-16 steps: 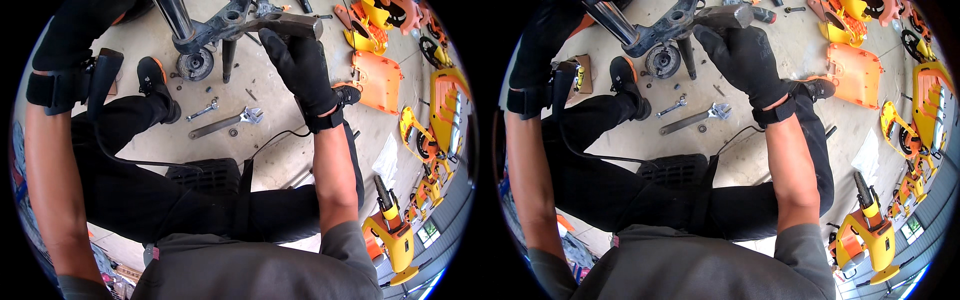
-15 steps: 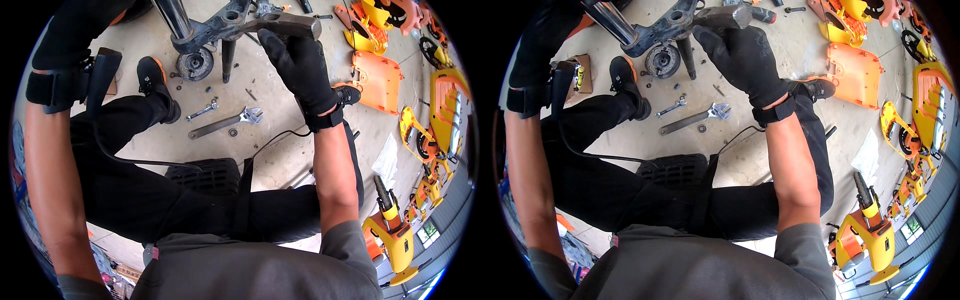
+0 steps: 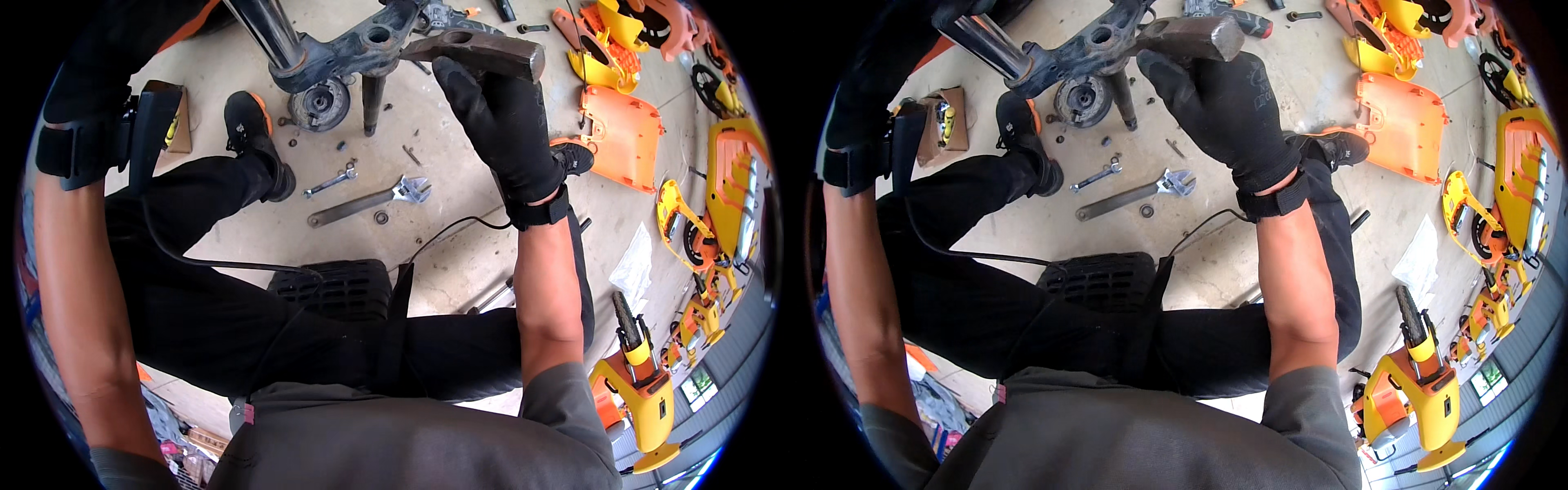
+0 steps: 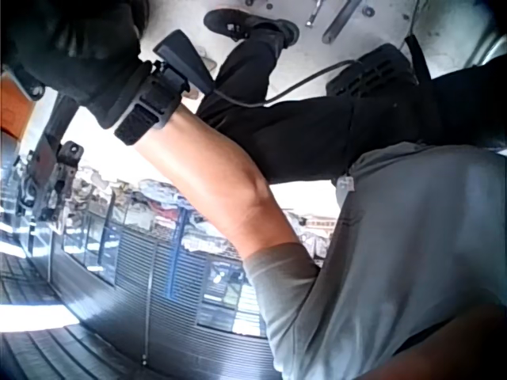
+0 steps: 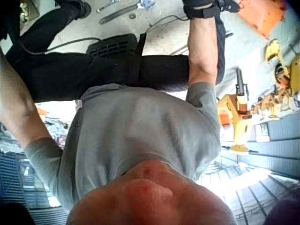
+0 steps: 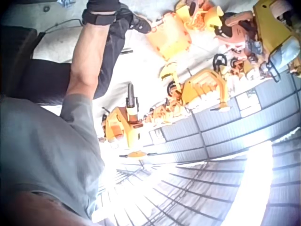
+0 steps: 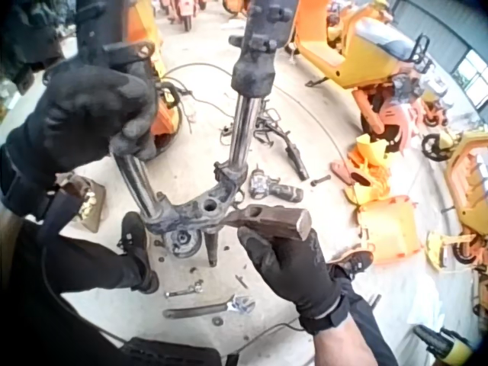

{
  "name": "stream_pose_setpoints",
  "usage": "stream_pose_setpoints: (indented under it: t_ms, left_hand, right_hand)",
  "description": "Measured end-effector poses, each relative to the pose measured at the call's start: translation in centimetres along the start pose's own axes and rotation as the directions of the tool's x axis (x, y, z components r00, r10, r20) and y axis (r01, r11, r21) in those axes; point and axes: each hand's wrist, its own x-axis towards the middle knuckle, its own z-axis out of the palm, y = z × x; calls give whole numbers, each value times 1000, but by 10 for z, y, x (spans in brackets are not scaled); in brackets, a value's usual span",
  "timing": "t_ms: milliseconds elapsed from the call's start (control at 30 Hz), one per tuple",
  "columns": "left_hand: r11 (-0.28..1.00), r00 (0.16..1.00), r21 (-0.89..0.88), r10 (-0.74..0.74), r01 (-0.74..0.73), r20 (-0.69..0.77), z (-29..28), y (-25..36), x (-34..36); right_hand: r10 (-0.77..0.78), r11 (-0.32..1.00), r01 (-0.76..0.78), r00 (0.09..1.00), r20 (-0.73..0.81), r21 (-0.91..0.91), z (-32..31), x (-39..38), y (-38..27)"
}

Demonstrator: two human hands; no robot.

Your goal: The person assembles a motorcycle front fork assembly by inserting fork tubes into a triple tree and using a hammer to tap components into place while sitting on the floor.

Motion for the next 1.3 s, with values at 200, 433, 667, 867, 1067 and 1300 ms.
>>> stream_pose_setpoints:
  t_ms: [200, 433, 667, 867, 1067, 1300]
  left_hand:
    - [999, 999, 37, -8, 10, -48, -2, -2, -8]
    - [957, 941, -77, -290, 281, -176, 23, 27, 11]
    - [944, 915, -86, -331, 320, -230, 18, 24, 9]
    - [973, 956, -44, -230, 226, -182, 25, 27, 12]
    - [971, 964, -51, -237, 233, -118, 13, 22, 12]
    - [973, 968, -1, -230, 231, -104, -2, 17, 6]
  right_hand:
    - [10, 993, 0, 997, 79, -116, 8, -5, 13]
    - [41, 982, -17, 992, 122, -189, 3, -6, 9]
    - [-22, 995, 26, 999, 45, -93, 7, -9, 10]
    - [51, 998, -56, 992, 112, 42, -1, -5, 5]
    - [42, 995, -44, 999, 23, 87, 9, -9, 18]
    - [-52, 997, 51, 998, 24, 60, 11, -6, 21]
